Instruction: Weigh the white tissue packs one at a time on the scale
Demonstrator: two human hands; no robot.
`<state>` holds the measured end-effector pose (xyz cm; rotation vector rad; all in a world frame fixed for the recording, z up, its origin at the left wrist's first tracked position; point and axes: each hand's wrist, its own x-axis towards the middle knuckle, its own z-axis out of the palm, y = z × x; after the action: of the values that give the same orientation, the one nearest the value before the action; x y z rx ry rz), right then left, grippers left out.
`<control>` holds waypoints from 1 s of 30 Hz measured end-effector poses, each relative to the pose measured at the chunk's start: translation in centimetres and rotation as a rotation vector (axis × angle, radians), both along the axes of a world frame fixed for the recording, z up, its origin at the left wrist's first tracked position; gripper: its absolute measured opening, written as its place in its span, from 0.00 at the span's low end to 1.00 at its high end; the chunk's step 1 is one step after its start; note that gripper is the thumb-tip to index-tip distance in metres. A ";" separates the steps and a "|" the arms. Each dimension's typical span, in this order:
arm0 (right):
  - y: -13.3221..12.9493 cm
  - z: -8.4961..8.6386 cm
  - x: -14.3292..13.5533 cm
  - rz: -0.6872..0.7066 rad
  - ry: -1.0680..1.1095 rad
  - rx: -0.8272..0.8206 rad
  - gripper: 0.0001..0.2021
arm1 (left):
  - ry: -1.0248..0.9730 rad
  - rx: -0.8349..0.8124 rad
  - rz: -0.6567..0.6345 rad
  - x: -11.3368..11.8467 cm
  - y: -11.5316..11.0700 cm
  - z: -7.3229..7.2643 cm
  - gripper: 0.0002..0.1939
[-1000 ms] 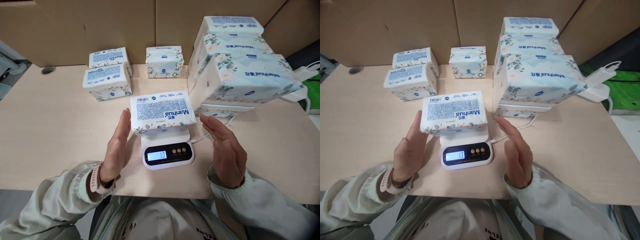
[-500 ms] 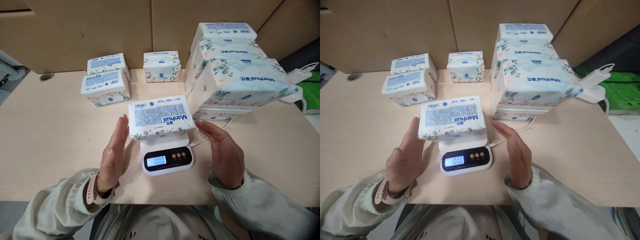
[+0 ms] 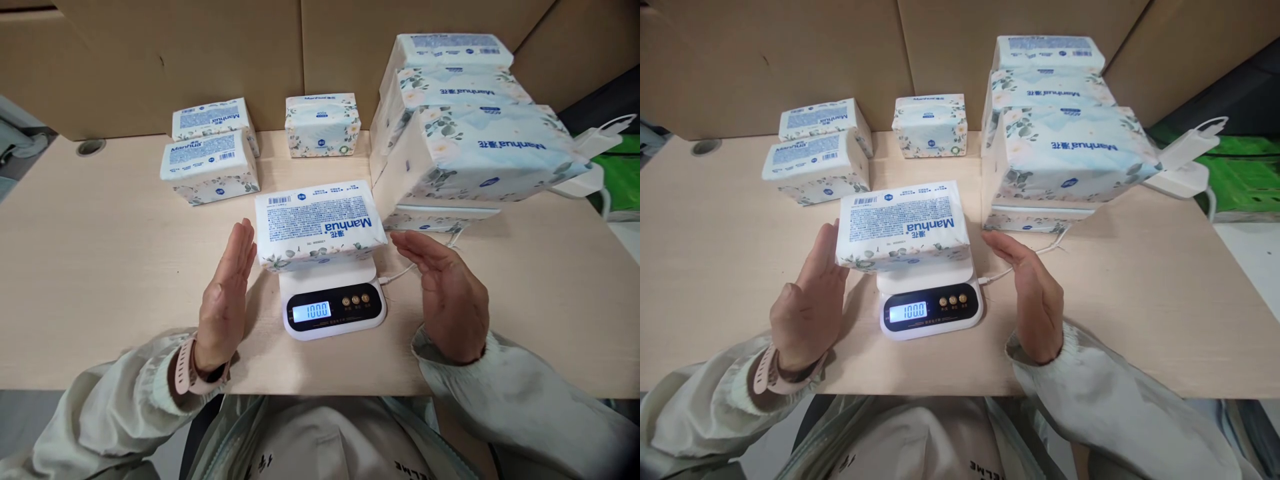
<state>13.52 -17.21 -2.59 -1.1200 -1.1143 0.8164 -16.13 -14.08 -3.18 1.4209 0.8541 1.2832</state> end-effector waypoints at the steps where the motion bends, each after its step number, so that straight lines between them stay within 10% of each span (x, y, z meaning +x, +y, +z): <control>1: 0.1 0.0 0.0 -0.003 0.005 0.009 0.19 | 0.001 0.002 0.002 0.0 0.0 0.0 0.33; 30: 0.7 0.1 -0.2 -0.023 -0.006 -0.025 0.18 | -0.026 0.026 0.071 0.0 0.2 0.3 0.31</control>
<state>13.37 -16.56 -2.54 -1.1547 -1.0971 0.8108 -16.14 -13.84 -2.89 1.4029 0.8796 1.3677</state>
